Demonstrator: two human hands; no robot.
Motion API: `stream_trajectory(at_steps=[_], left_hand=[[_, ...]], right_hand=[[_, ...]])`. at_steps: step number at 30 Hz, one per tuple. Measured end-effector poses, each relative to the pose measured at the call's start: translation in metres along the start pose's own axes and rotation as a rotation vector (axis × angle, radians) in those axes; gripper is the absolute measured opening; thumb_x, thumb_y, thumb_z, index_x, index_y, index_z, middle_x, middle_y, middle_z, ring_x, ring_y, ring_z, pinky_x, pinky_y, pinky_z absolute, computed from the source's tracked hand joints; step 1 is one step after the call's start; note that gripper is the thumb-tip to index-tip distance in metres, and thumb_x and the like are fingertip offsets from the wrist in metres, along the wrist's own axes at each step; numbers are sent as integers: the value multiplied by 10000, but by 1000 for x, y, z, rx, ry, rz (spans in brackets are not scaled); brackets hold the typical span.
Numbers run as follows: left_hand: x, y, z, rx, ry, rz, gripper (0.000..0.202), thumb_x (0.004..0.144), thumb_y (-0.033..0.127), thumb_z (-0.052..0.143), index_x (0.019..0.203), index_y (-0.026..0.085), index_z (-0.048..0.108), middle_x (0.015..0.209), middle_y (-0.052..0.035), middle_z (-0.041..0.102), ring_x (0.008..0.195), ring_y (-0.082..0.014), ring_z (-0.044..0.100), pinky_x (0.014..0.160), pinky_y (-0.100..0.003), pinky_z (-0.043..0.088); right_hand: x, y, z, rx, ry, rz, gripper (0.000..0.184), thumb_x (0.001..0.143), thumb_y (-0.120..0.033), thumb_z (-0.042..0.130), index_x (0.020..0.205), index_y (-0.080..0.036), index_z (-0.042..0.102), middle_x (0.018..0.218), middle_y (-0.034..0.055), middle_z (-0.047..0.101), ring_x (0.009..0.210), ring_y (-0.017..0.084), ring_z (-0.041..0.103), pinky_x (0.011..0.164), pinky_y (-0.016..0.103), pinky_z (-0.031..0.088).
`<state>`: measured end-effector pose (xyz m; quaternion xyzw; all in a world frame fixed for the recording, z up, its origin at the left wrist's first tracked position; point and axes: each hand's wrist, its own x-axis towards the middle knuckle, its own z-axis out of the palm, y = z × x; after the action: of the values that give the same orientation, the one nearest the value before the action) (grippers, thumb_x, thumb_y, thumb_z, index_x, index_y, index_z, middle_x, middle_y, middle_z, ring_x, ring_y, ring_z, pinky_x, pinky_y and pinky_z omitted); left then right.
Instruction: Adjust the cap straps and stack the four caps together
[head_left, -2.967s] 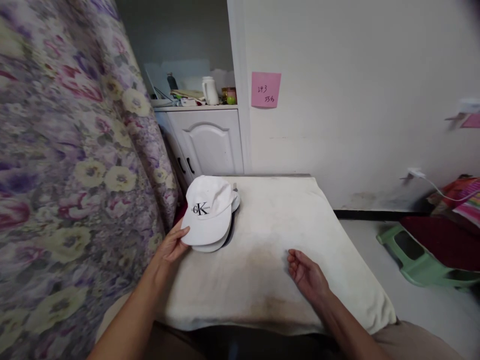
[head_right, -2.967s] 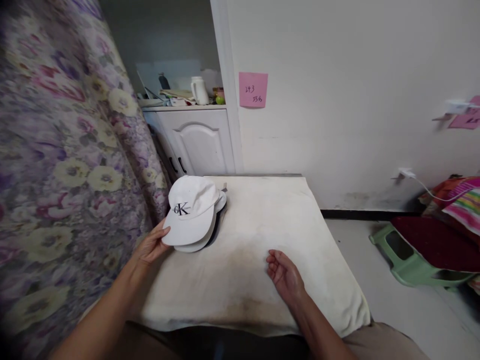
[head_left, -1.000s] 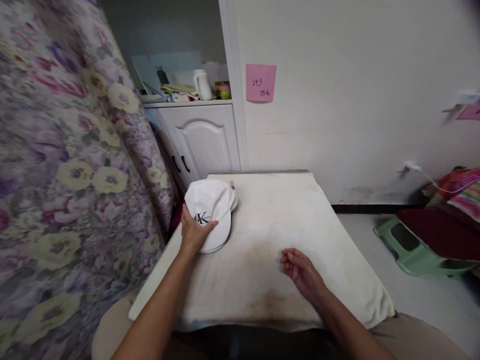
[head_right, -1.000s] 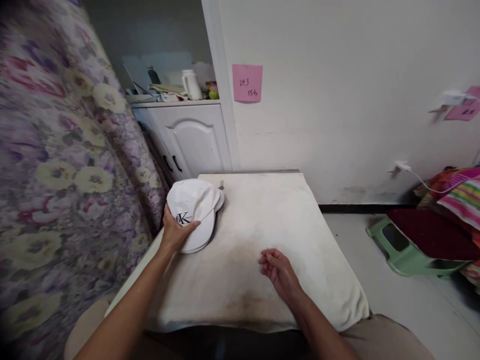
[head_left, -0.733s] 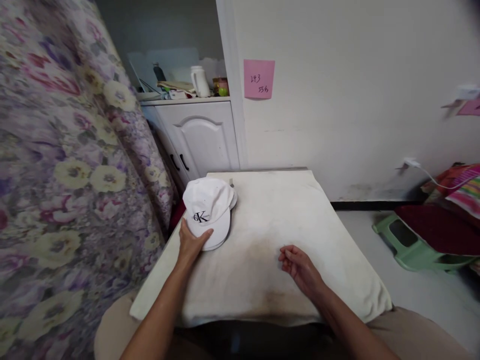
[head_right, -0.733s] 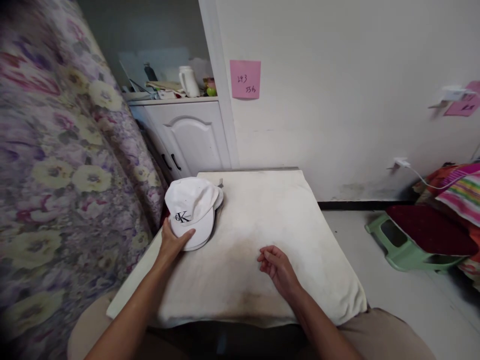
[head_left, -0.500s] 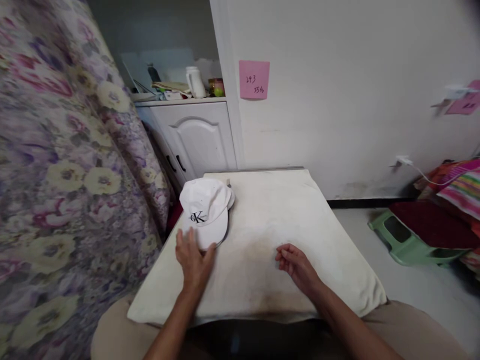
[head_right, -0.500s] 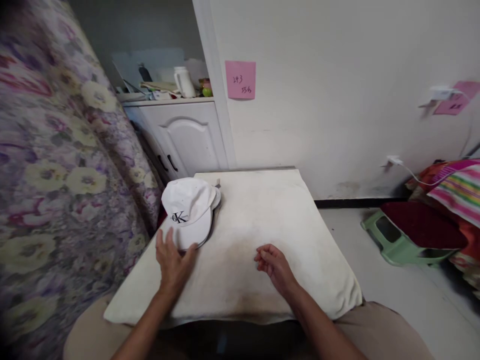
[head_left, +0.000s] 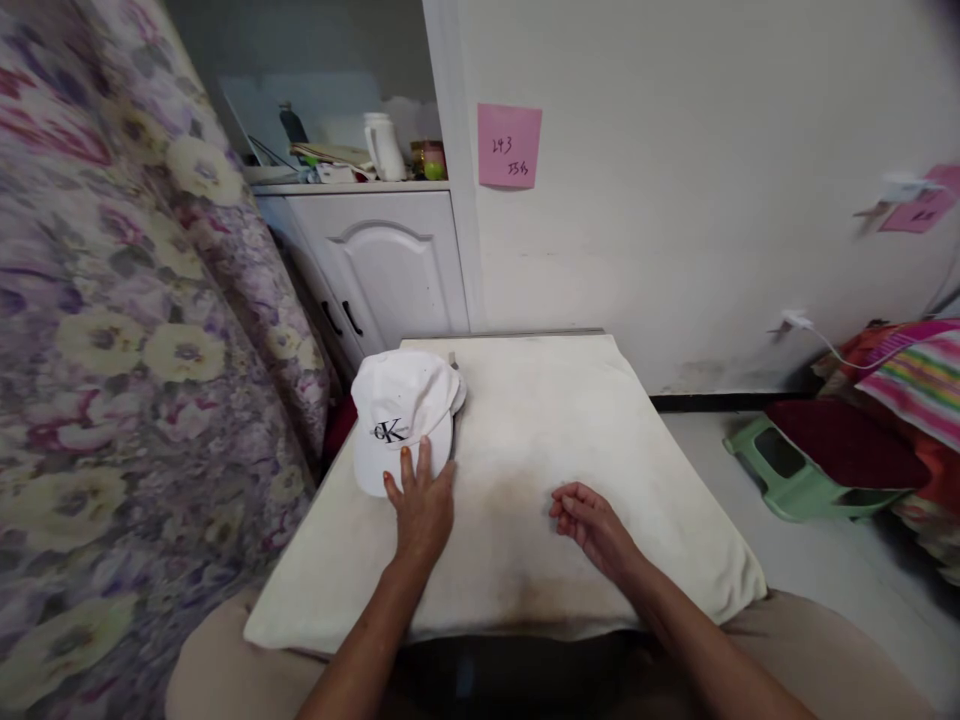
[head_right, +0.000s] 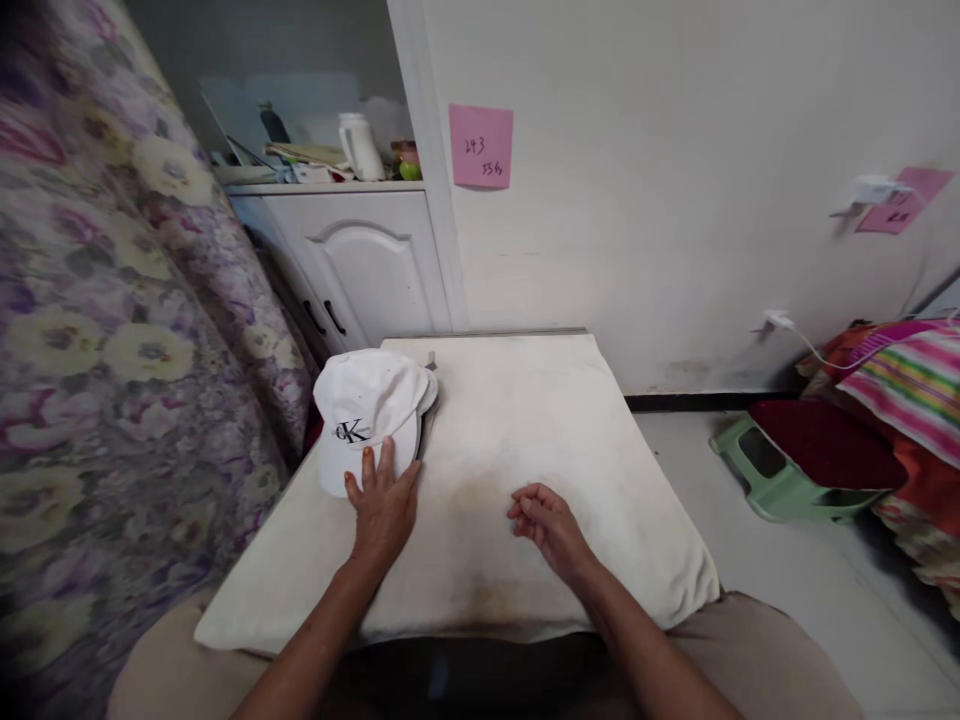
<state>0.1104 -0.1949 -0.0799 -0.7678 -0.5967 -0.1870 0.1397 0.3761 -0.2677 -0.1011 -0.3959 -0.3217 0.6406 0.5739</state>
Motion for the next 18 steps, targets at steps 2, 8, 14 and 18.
stream_trajectory(at_steps=[2,8,14,18], left_hand=[[-2,1,-2,-7,0,9,347,885,91,516,1162,194,699,1613,-193,258,1486,-454,130,1084,-733,185],[-8,0,-4,-43,-13,69,402,868,69,484,1214,172,660,1606,-140,307,1488,-409,180,1127,-692,163],[-15,0,-1,-34,25,53,443,897,130,468,1324,91,577,1598,-158,312,1477,-420,197,1126,-694,160],[-18,-1,-3,-58,37,83,408,901,133,465,1283,81,601,1591,-177,317,1473,-428,208,1115,-704,168]], right_hand=[[-1,3,2,-69,3,-38,342,732,-463,780,884,-189,643,745,8,685,552,99,569,587,260,470],[-8,8,21,-312,9,-131,260,764,-386,747,867,-176,632,711,0,678,510,104,565,522,248,431],[-8,12,29,-443,82,-194,201,798,-356,658,881,-187,590,709,-13,651,513,106,560,522,251,441],[-5,16,29,-500,134,-225,171,802,-337,606,888,-192,574,712,-14,644,514,108,561,524,252,444]])
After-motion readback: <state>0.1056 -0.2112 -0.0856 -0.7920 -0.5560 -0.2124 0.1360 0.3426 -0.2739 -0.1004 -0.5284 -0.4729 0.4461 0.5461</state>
